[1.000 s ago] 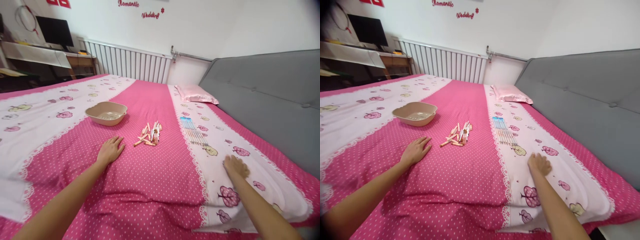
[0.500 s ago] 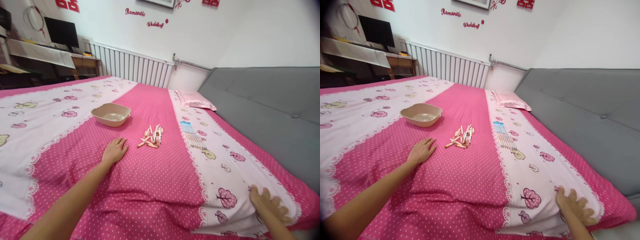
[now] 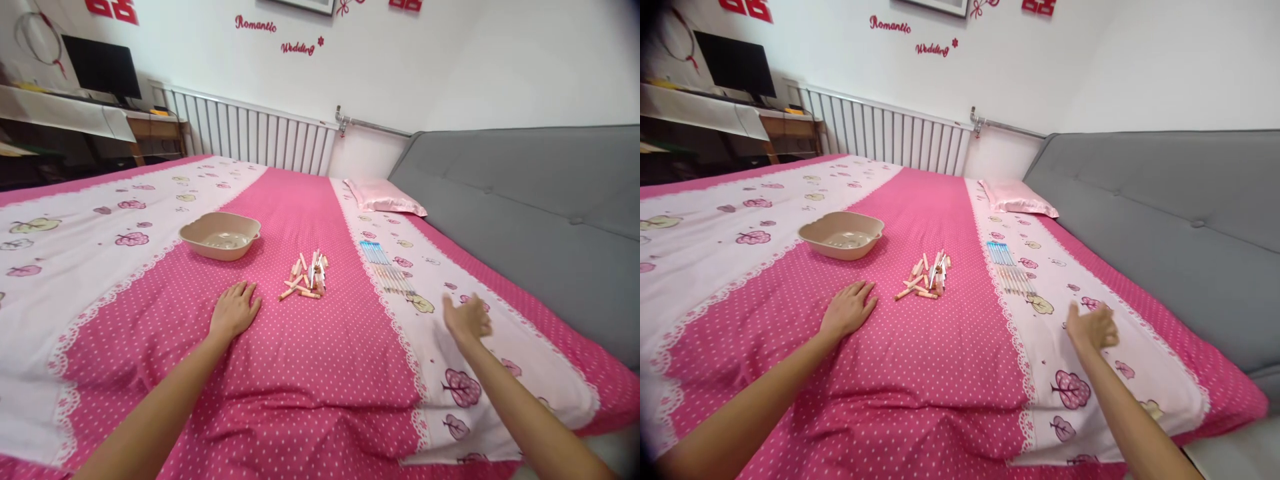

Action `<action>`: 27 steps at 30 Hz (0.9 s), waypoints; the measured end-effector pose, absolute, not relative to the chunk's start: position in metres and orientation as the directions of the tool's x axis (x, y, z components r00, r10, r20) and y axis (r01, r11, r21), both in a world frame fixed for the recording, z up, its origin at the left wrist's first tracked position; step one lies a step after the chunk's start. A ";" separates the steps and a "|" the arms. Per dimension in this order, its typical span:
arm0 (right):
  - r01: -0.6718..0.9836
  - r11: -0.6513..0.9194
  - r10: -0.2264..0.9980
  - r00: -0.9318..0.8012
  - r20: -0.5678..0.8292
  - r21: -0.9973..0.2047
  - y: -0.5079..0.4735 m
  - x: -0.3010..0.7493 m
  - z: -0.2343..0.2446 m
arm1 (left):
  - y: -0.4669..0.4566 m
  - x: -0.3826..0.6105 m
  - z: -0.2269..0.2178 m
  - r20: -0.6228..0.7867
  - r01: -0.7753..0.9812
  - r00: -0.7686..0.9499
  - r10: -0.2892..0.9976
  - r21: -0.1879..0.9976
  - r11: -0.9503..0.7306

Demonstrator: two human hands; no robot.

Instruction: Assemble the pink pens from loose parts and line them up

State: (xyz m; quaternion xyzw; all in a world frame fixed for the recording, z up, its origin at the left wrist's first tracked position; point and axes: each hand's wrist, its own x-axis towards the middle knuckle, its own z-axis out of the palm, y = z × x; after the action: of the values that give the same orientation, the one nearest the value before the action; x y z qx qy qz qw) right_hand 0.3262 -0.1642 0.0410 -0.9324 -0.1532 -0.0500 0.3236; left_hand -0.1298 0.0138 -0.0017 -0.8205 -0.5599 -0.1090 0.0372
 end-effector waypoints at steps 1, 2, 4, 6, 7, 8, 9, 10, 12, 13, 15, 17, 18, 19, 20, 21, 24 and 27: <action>0.351 -0.727 0.301 0.935 0.186 -0.590 -0.148 0.312 0.046 | 0.014 -0.130 -0.002 0.222 0.927 0.350 0.910 0.058 -0.371; 0.389 -0.706 0.353 0.918 0.183 -0.592 -0.132 0.298 0.050 | 0.014 -0.130 -0.002 0.223 0.927 0.352 0.909 0.054 -0.372; 0.461 -0.651 0.458 0.872 0.172 -0.603 -0.102 0.270 0.053 | 0.015 -0.129 -0.002 0.223 0.926 0.356 0.907 0.047 -0.375; 0.532 -0.575 0.569 0.806 0.164 -0.621 -0.074 0.241 0.053 | 0.016 -0.129 -0.002 0.224 0.926 0.361 0.905 0.034 -0.377; 0.559 -0.536 0.616 0.772 0.160 -0.633 -0.060 0.227 0.051 | 0.017 -0.129 -0.002 0.227 0.926 0.362 0.904 0.024 -0.377; 0.578 -0.498 0.658 0.737 0.153 -0.647 -0.047 0.214 0.049 | 0.017 -0.129 -0.002 0.231 0.926 0.364 0.902 0.013 -0.377; 0.592 -0.460 0.695 0.704 0.146 -0.662 -0.033 0.202 0.047 | 0.017 -0.129 -0.002 0.234 0.926 0.367 0.900 0.002 -0.378; 0.601 -0.423 0.729 0.670 0.139 -0.678 -0.020 0.191 0.044 | 0.017 -0.129 -0.001 0.237 0.926 0.369 0.899 -0.007 -0.379; 0.604 -0.361 0.781 0.612 0.123 -0.710 0.005 0.173 0.036 | 0.017 -0.129 -0.001 0.237 0.924 0.374 0.897 -0.014 -0.382; 0.597 -0.342 0.797 0.594 0.113 -0.726 0.017 0.167 0.032 | 0.017 -0.129 -0.001 0.236 0.924 0.374 0.897 -0.011 -0.382; 0.579 -0.320 0.815 0.572 0.094 -0.750 0.038 0.159 0.022 | 0.017 -0.129 -0.001 0.234 0.924 0.372 0.898 -0.003 -0.382; 0.574 -0.303 0.830 0.551 0.086 -0.761 0.054 0.155 0.011 | 0.018 -0.129 -0.001 0.231 0.924 0.370 0.900 0.007 -0.382; 0.581 -0.290 0.840 0.535 0.088 -0.761 0.060 0.155 0.006 | 0.020 -0.128 0.000 0.228 0.924 0.368 0.902 0.015 -0.381; 0.594 -0.272 0.854 0.512 0.095 -0.757 0.064 0.154 0.001 | 0.022 -0.127 0.002 0.222 0.925 0.364 0.905 0.028 -0.379; 0.612 -0.250 0.869 0.484 0.106 -0.750 0.067 0.155 -0.003 | 0.025 -0.125 0.004 0.214 0.927 0.355 0.910 0.047 -0.372; 0.635 -0.223 0.885 0.450 0.119 -0.740 0.068 0.155 -0.007 | 0.029 -0.122 0.008 0.202 0.928 0.346 0.917 0.072 -0.366; 0.702 -0.142 0.925 0.345 0.159 -0.698 0.068 0.157 -0.016 | 0.049 -0.104 0.022 0.175 0.922 0.304 0.936 0.193 -0.335; 0.743 -0.098 0.945 0.277 0.171 -0.662 0.063 0.159 -0.021 | 0.077 -0.070 0.039 0.231 0.877 0.273 0.934 0.340 -0.340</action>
State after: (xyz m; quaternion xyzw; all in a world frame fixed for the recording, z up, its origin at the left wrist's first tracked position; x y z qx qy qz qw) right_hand 0.1588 0.0630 -0.0207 -0.7255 -0.5818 0.1510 0.3352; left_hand -0.0703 0.0772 0.0386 -0.7944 -0.5698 -0.1975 -0.0726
